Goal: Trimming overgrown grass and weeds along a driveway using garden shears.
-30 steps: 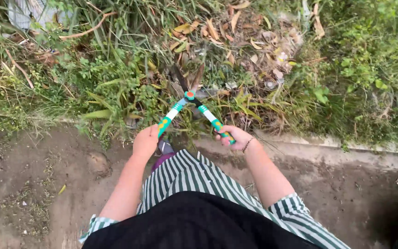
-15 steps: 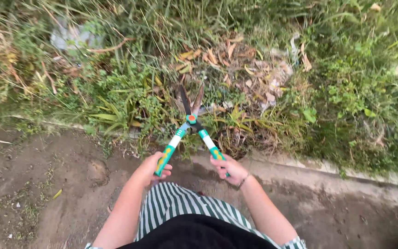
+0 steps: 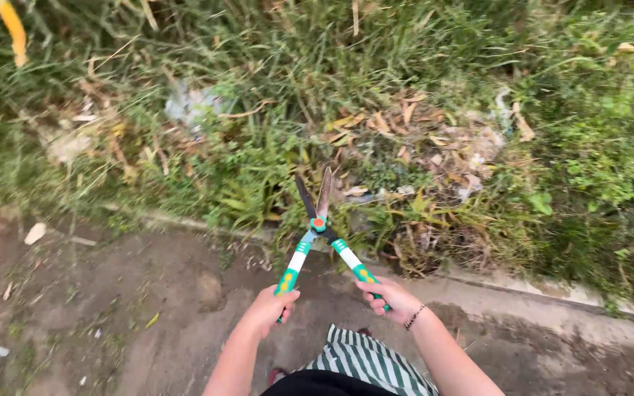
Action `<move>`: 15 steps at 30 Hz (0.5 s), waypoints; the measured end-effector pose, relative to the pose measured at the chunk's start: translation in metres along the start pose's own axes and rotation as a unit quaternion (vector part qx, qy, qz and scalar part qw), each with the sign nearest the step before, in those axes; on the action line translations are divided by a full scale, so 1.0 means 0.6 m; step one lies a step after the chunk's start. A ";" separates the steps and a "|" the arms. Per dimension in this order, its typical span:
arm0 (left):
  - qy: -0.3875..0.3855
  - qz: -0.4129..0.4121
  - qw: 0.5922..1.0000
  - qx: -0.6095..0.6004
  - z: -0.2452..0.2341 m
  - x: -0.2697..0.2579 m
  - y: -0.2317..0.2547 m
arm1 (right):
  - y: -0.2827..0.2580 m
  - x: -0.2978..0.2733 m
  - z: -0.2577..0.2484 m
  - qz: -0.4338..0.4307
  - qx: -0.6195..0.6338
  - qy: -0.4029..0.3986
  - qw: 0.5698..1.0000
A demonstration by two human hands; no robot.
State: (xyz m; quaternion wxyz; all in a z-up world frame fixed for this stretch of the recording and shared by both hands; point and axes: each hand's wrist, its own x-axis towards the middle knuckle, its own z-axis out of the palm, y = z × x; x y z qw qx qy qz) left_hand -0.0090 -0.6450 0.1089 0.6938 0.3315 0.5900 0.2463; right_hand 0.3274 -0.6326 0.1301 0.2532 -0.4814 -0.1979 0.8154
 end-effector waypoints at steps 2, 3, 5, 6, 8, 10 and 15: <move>0.016 -0.018 1.000 -0.010 -0.051 -0.034 -0.039 | 0.026 0.015 0.049 0.026 -0.015 -0.006 1.000; 0.032 -0.015 0.999 -0.021 -0.080 -0.049 -0.057 | 0.038 0.024 0.076 0.035 -0.010 -0.025 0.999; 0.048 -0.023 0.997 -0.047 -0.112 -0.086 -0.116 | 0.080 0.028 0.115 0.060 -0.011 -0.039 0.997; 0.064 -0.008 0.997 -0.043 -0.138 -0.089 -0.119 | 0.082 0.044 0.140 0.055 -0.008 -0.051 0.997; 0.084 0.003 0.995 -0.048 -0.169 -0.107 -0.140 | 0.096 0.061 0.174 0.061 -0.009 -0.064 0.996; 0.116 0.000 0.993 -0.023 -0.185 -0.129 -0.164 | 0.112 0.069 0.195 0.064 -0.021 -0.070 0.995; 0.138 0.001 0.989 -0.054 -0.213 -0.203 -0.141 | 0.091 0.056 0.282 0.071 -0.076 -0.053 0.993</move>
